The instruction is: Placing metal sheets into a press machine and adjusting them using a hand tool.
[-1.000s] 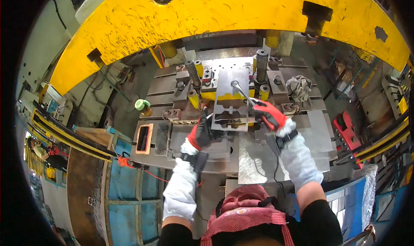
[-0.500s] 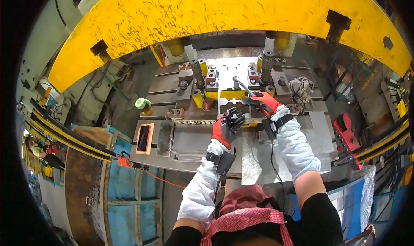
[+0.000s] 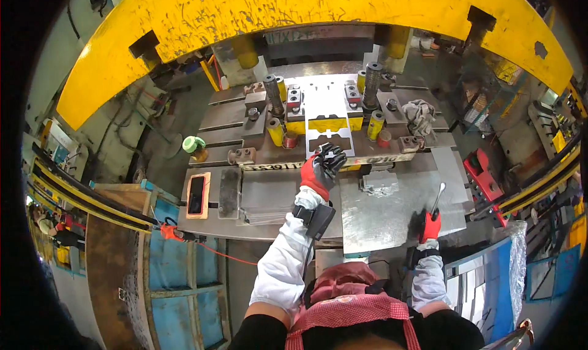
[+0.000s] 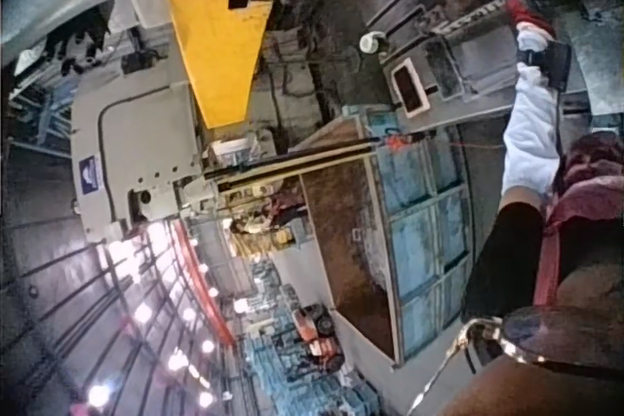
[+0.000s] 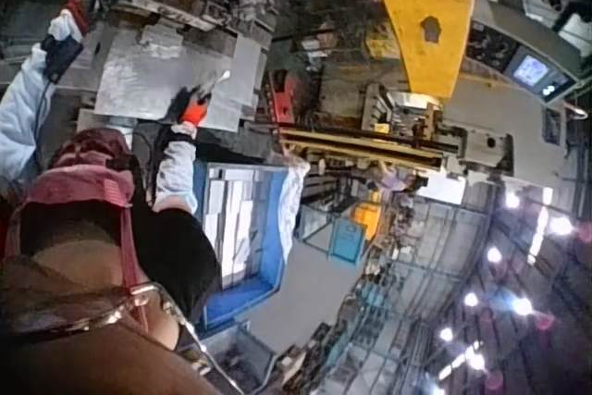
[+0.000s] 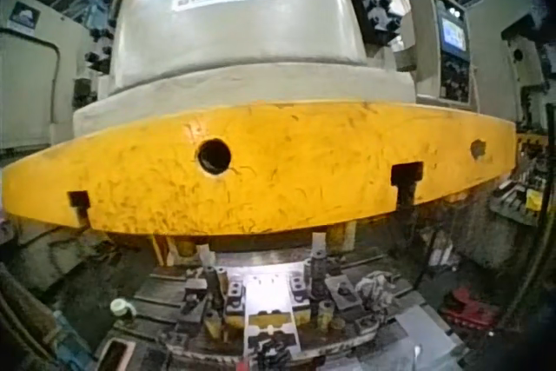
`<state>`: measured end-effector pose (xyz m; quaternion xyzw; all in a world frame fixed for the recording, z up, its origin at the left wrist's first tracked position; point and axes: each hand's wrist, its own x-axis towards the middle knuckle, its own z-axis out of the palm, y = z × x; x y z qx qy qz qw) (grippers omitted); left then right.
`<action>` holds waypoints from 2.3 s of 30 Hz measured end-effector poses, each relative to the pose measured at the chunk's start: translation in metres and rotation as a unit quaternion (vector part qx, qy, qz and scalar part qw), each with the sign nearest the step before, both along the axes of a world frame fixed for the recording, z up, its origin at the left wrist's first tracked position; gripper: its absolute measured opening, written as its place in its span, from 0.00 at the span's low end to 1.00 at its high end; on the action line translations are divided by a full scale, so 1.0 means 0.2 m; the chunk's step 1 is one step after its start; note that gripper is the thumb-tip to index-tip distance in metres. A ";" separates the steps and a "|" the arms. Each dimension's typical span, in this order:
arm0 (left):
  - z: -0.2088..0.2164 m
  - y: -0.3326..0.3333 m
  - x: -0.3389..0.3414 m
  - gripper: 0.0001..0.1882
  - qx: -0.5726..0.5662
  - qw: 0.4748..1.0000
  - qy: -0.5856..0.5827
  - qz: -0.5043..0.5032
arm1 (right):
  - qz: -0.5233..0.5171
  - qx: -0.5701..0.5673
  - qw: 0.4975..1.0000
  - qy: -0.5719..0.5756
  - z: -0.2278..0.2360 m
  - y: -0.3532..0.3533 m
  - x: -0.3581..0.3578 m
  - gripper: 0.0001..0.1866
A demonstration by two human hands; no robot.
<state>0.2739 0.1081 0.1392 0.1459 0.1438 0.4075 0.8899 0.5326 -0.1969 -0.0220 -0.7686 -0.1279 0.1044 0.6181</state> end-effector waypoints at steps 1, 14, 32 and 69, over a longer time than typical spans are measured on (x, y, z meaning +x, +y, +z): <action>-0.02 0.00 0.00 0.16 -0.007 1.000 0.012 0.008 | -0.002 0.039 0.998 0.053 -0.06 -0.06 0.01 0.19; -0.01 0.02 -0.02 0.14 -0.012 1.000 0.012 0.003 | -0.031 -0.009 0.999 -0.024 -0.06 -0.05 -0.02 0.19; -0.03 0.02 -0.02 0.15 0.010 0.999 0.028 0.028 | -0.015 -0.075 0.997 -0.014 -0.10 -0.06 0.00 0.30; -0.02 0.00 0.05 0.15 0.037 0.999 0.016 -0.019 | -0.057 0.028 0.995 -0.082 0.02 -0.07 -0.01 0.20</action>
